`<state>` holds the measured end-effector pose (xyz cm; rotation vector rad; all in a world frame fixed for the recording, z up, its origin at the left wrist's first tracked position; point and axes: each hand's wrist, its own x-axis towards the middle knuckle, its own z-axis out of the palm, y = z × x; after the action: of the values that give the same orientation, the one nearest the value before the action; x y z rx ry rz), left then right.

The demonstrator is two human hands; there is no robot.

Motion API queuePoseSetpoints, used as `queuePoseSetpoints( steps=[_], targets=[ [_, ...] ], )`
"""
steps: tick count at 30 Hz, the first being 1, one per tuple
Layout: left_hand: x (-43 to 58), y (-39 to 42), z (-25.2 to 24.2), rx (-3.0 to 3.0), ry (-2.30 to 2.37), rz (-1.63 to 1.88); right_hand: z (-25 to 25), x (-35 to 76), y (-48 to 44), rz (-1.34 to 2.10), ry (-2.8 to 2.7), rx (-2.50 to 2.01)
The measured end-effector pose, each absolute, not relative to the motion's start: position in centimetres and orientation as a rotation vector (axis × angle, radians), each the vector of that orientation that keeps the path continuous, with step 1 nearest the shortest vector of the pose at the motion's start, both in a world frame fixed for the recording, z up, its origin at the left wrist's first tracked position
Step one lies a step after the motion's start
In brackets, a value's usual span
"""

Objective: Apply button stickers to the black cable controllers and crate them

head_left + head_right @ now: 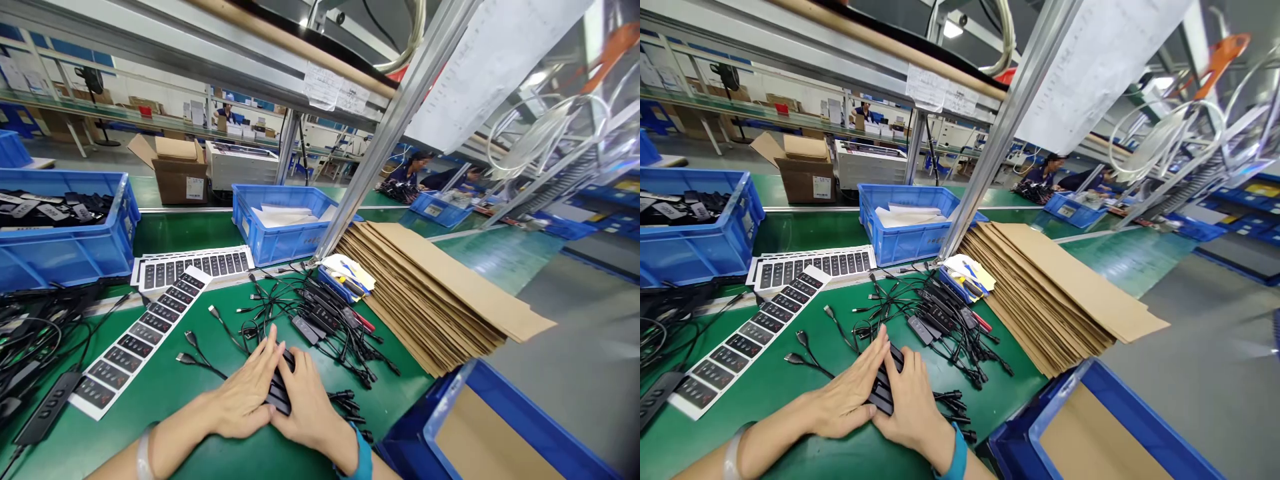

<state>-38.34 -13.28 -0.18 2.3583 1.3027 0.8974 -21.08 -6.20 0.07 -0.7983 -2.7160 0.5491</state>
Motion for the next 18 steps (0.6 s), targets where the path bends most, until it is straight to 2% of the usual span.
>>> queuePoseSetpoints(
  steps=[3,6,8,10,13,18],
  targets=[
    [-38.6,-13.5,-0.1,2.242,1.469,1.293,1.7,-21.0,-4.9,0.906,-2.604,-0.798],
    [-39.4,-13.7,-0.1,2.338,1.633,1.66,3.5,-20.4,-2.8,1.766,-2.115,-0.797],
    [-40.0,-13.6,0.0,2.47,1.676,1.634,4.9,-19.7,-1.3,2.308,-1.56,-0.748],
    [-40.4,-13.5,0.0,2.507,1.711,1.496,6.2,-18.7,-0.2,2.599,-1.088,-0.652],
    [-40.6,-13.1,-0.2,2.484,1.783,1.286,8.1,-16.5,0.2,2.704,-0.792,-0.52],
    [-41.2,-12.4,-1.8,2.425,1.972,0.88,11.0,-10.3,-1.1,2.494,-0.924,-0.505]
  ],
)
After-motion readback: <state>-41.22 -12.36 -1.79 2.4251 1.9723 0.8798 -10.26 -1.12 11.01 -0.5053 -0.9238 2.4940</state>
